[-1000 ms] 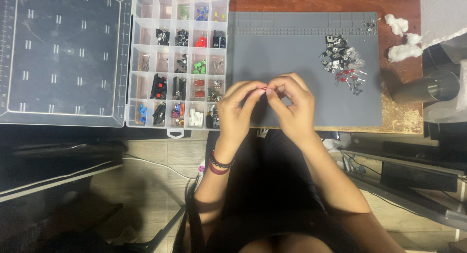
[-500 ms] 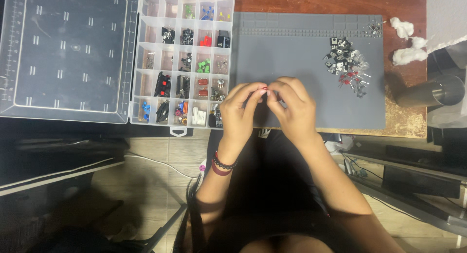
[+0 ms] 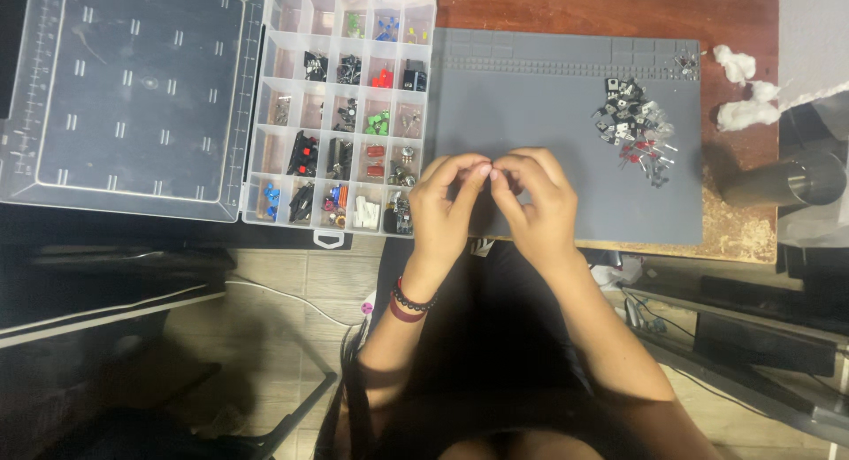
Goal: The person sorts small electronic components, such as transistors and diodes, from a pile on a gray mat into a compartmentalized plastic storage box. They pick up individual items, inspect them, and place them into specific slots within the organizer.
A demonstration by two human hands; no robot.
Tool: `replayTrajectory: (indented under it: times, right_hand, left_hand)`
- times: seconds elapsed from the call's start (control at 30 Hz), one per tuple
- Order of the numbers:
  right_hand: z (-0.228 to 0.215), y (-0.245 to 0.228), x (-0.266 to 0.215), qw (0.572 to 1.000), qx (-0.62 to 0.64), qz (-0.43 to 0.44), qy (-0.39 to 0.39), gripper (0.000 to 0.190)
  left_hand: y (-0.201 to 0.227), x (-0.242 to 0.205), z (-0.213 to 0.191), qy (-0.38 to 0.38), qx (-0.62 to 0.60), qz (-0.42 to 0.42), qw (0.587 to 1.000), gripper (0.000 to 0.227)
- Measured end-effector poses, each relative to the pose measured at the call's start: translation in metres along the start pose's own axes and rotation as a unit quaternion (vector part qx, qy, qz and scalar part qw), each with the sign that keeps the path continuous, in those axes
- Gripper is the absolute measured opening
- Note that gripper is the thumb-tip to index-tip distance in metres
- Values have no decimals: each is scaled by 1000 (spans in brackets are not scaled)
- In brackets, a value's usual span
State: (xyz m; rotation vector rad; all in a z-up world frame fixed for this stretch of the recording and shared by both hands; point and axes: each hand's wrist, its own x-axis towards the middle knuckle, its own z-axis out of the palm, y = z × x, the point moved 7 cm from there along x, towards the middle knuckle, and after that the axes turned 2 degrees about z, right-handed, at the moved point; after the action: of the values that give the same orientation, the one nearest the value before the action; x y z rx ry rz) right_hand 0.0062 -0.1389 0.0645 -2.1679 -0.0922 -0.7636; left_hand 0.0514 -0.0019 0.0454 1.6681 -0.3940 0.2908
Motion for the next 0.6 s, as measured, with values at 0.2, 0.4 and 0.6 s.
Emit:
replayTrajectory:
  times: [0.2,0.4,0.6]
  right_hand:
    - [-3,-16,11,998,54,-2,-45,20]
    - [7,-3,10,994,68,5,-88,15]
    - [7,-7,13,994,60,4,-95,13]
  left_hand:
    - [-13,-1,-3,-50,-32,-51,997,9]
    - [-35,-5,-7,-82,-109,-112,984,12]
    - [-48,-10,-6,-96,-189,-172,962,17]
